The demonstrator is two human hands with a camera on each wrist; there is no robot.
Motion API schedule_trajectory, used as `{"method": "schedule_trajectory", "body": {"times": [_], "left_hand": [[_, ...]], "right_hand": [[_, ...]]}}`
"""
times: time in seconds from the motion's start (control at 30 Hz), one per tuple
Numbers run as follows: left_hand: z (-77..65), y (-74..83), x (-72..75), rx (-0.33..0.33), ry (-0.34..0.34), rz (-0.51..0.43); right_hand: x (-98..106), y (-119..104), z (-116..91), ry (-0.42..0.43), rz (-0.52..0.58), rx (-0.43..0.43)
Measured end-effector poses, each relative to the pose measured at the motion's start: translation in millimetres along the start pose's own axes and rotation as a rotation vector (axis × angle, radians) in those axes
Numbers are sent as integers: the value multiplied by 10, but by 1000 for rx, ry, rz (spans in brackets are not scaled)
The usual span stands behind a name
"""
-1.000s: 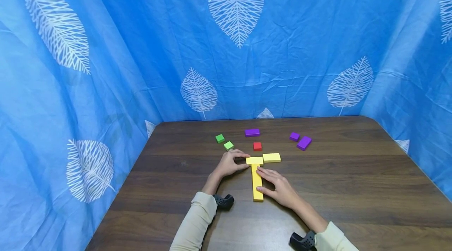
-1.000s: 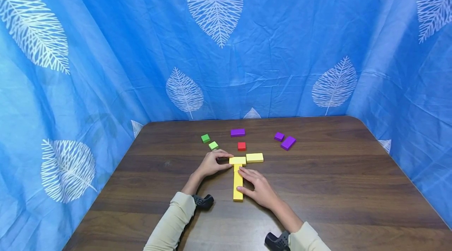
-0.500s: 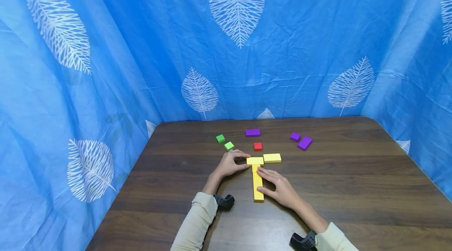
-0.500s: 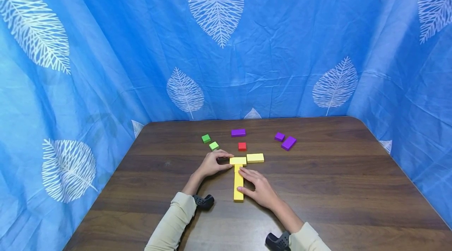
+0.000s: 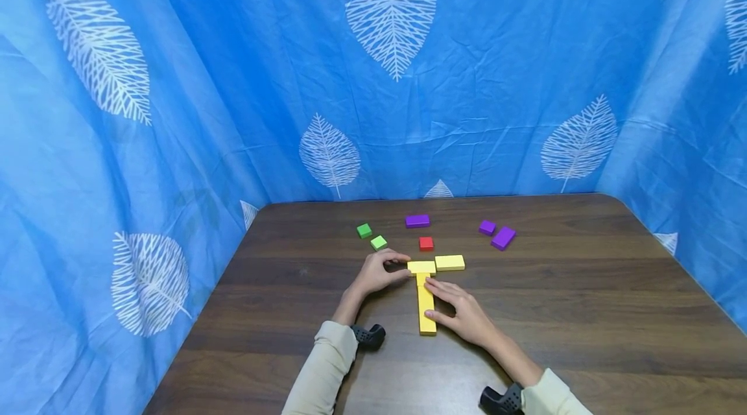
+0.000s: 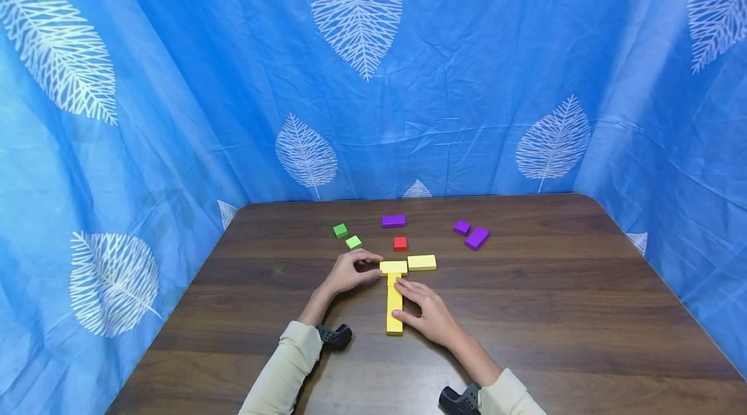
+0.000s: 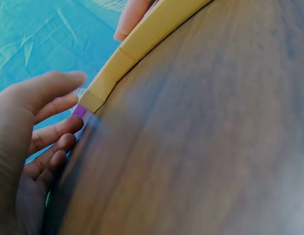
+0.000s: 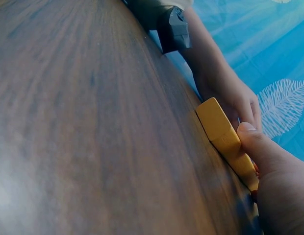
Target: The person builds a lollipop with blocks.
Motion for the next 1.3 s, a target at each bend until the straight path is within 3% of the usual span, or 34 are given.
{"method": "schedule_trajectory", "body": {"times": [0.17, 0.43, 0.57, 0.73, 0.87, 1.07, 1.3], "left_hand": [[-29, 1, 108, 29, 70, -22], [-34, 7, 412, 4, 380, 121], [-33, -36, 516, 56, 470, 193], [-13, -133, 533, 169, 437, 247], [-3, -162, 520, 199, 407, 255], [4, -165, 509, 200, 390, 252], [87, -44, 389, 121, 281, 150]], "right_hand": [[22, -3, -6, 13, 3, 8], [26, -8, -5, 15, 2, 12], [21, -6, -3, 9, 5, 7], [7, -7, -5, 4, 9, 10], [12, -7, -1, 9, 10, 12], [18, -3, 1, 4, 6, 2], [14, -3, 3, 2, 6, 4]]}}
Point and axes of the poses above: each hand's wrist, its own z-axis towards the middle knuckle, its own x-axis out of the back of the hand, y = z × x, the point moved 7 cm from there along z, towards the middle knuckle, and after that the axes turned 11 degrees about -z, right-handed, at the moved point
